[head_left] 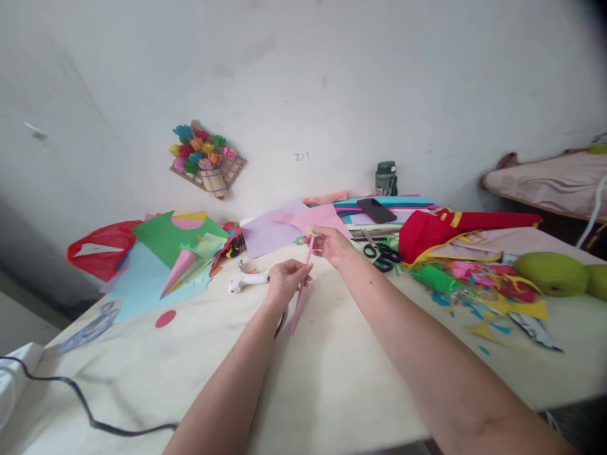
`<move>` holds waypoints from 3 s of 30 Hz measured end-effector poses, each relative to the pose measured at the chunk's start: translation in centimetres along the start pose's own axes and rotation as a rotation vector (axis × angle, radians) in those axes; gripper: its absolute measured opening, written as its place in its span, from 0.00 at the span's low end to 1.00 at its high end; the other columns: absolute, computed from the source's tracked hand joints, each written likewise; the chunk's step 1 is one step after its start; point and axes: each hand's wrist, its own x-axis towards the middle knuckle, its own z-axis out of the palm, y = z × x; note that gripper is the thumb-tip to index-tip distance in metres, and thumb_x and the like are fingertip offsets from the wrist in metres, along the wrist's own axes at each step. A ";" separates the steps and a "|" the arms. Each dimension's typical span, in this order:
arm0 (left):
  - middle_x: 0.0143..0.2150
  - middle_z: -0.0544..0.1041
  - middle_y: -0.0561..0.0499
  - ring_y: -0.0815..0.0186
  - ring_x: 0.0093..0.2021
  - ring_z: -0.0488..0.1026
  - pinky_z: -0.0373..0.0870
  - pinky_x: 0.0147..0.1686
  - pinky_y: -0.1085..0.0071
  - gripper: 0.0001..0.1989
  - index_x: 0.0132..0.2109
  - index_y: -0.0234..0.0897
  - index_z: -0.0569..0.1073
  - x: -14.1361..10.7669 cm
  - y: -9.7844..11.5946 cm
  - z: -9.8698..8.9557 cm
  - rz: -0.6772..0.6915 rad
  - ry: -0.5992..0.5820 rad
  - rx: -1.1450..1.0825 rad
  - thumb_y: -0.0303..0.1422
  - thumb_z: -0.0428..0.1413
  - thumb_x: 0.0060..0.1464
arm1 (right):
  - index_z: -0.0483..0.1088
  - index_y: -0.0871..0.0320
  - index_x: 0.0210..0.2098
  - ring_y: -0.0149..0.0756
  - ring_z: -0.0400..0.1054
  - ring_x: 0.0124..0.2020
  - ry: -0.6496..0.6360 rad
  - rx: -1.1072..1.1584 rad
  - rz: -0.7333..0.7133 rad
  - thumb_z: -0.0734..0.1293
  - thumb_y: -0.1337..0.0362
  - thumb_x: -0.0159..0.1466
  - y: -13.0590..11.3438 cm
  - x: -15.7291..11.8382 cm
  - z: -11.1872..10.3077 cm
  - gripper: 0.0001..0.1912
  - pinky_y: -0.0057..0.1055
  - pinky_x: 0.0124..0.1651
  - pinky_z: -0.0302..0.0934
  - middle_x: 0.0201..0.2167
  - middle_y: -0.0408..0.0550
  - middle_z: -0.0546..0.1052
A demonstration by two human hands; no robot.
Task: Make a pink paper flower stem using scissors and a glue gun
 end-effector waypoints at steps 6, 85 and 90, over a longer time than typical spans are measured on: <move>0.17 0.71 0.52 0.73 0.15 0.64 0.56 0.14 0.79 0.14 0.22 0.33 0.68 0.2 -0.4 0.0 0.014 0.003 0.028 0.42 0.57 0.38 | 0.66 0.58 0.26 0.32 0.65 0.26 0.029 0.011 0.077 0.64 0.61 0.47 -0.2 0.2 -0.1 0.08 0.29 0.30 0.53 0.23 0.46 0.75; 0.14 0.63 0.56 0.80 0.12 0.55 0.48 0.10 0.84 0.05 0.27 0.30 0.67 -0.4 -1.0 -2.9 -0.343 -0.171 -0.800 0.30 0.54 0.42 | 0.72 0.55 0.23 0.40 0.58 0.43 0.212 -1.378 -1.141 0.65 0.64 0.51 0.2 1.1 0.6 0.04 0.37 0.42 0.50 0.43 0.44 0.70; 0.14 0.63 0.56 0.80 0.12 0.56 0.48 0.10 0.85 0.06 0.27 0.30 0.68 -0.4 -1.1 -2.9 -0.337 -0.167 -0.799 0.30 0.55 0.41 | 0.71 0.56 0.23 0.41 0.59 0.42 0.237 -1.381 -1.128 0.64 0.65 0.50 0.4 1.0 0.7 0.04 0.37 0.42 0.50 0.43 0.45 0.69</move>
